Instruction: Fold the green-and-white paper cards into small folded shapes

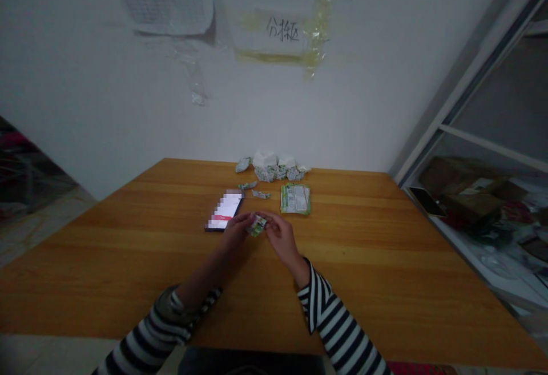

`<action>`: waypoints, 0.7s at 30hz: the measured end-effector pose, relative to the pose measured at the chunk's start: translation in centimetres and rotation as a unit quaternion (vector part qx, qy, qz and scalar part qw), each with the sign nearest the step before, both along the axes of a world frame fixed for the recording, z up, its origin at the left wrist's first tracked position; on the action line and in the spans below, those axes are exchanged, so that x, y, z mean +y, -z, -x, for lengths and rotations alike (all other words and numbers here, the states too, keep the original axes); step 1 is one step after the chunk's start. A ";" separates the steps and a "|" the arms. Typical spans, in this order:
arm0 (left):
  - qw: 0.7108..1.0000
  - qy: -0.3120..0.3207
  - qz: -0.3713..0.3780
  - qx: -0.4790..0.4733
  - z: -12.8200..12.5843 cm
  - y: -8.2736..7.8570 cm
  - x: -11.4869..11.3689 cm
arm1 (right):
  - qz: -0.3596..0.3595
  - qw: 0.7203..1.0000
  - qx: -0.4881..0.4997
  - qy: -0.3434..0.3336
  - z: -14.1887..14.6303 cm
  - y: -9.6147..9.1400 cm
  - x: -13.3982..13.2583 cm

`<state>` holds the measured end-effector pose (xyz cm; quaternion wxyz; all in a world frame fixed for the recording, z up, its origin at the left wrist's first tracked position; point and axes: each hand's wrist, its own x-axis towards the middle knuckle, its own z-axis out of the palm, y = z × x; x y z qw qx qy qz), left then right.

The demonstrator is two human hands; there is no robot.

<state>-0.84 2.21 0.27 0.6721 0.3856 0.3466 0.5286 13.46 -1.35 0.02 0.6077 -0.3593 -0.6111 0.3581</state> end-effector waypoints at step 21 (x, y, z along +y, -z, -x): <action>0.991 0.053 -0.037 0.119 -0.6 1.2 0.2 | 0.097 0.993 0.035 0.051 -0.1 1.7 1.3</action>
